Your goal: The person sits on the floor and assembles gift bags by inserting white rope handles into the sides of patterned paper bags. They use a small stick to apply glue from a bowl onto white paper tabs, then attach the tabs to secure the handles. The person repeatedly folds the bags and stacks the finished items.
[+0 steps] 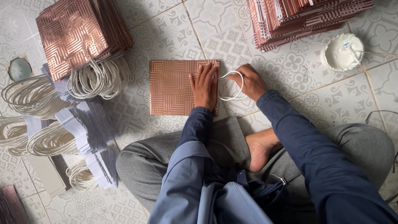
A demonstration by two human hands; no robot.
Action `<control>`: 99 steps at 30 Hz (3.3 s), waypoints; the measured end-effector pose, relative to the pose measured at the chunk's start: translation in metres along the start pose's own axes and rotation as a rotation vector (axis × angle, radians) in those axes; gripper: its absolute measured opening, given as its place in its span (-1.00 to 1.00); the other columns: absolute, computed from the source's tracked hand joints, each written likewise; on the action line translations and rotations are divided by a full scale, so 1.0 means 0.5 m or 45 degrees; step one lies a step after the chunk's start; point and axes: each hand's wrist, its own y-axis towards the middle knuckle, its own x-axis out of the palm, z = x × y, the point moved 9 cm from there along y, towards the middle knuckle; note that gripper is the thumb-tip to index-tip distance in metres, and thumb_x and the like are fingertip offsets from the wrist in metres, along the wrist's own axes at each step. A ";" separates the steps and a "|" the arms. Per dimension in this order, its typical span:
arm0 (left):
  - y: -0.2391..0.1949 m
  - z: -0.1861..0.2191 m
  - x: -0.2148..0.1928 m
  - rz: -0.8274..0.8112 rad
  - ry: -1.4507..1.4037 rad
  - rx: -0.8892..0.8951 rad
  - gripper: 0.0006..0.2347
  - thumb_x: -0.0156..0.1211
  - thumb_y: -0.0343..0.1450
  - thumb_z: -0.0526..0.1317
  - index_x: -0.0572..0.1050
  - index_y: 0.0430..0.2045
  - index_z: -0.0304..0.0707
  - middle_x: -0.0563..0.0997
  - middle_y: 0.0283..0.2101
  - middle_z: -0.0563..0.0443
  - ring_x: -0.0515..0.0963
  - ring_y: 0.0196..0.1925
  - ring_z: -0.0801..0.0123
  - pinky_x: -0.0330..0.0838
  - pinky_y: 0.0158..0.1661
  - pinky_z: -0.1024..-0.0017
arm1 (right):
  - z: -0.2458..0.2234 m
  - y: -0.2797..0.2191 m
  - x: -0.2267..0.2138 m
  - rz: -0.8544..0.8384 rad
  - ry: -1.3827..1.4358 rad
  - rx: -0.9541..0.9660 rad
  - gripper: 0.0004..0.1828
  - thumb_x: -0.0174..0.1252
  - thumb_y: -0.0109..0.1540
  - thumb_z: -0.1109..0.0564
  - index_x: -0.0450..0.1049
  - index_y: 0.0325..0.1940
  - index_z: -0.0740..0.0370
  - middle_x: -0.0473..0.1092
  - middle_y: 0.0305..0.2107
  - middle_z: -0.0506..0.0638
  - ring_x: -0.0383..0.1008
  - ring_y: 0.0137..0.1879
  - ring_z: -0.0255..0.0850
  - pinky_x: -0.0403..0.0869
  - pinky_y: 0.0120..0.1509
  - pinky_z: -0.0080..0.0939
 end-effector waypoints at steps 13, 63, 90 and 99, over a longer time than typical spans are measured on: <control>-0.017 -0.016 0.059 -0.485 0.519 -0.116 -0.47 -0.32 0.63 -0.11 -0.29 0.54 0.23 -0.32 0.61 0.29 -0.40 0.63 0.27 -0.55 0.50 0.00 | 0.098 -0.060 0.035 -0.241 0.135 0.240 -0.84 0.30 0.34 0.14 0.69 -0.01 0.05 0.48 -0.22 0.01 0.50 -0.04 -0.02 0.51 0.08 -0.07; 0.037 0.028 -0.019 -0.193 0.332 -0.136 -0.52 -0.45 0.63 0.10 -0.07 0.52 0.23 -0.16 0.61 0.16 -0.32 0.64 0.11 -0.53 0.51 -0.11 | -0.081 0.115 0.264 -0.890 -0.800 0.365 -0.34 -0.34 0.52 -0.08 -0.20 0.71 0.04 -0.27 0.60 0.25 -0.33 0.67 0.22 -0.20 0.62 0.39; -0.322 -0.162 0.016 0.720 -1.454 -1.194 -0.37 0.22 0.32 -0.38 0.27 0.37 -0.04 0.41 0.10 -0.20 0.50 0.02 0.14 0.53 -0.12 0.32 | 0.125 0.051 0.072 -0.356 0.991 1.143 -0.63 0.15 0.34 0.17 0.46 0.25 0.22 0.49 -0.04 0.06 0.45 -0.04 -0.29 0.48 0.02 -0.27; -0.001 -0.100 -0.566 0.913 -1.049 -0.242 -0.55 0.03 0.49 -0.31 0.28 0.35 -0.21 0.42 0.36 -0.09 0.54 0.18 0.39 0.47 0.07 0.46 | -0.199 0.434 -0.070 -0.328 1.080 1.044 -0.27 0.23 0.28 0.12 0.23 0.55 0.14 0.43 -0.14 -0.20 0.48 -0.02 -0.49 0.43 0.14 -0.56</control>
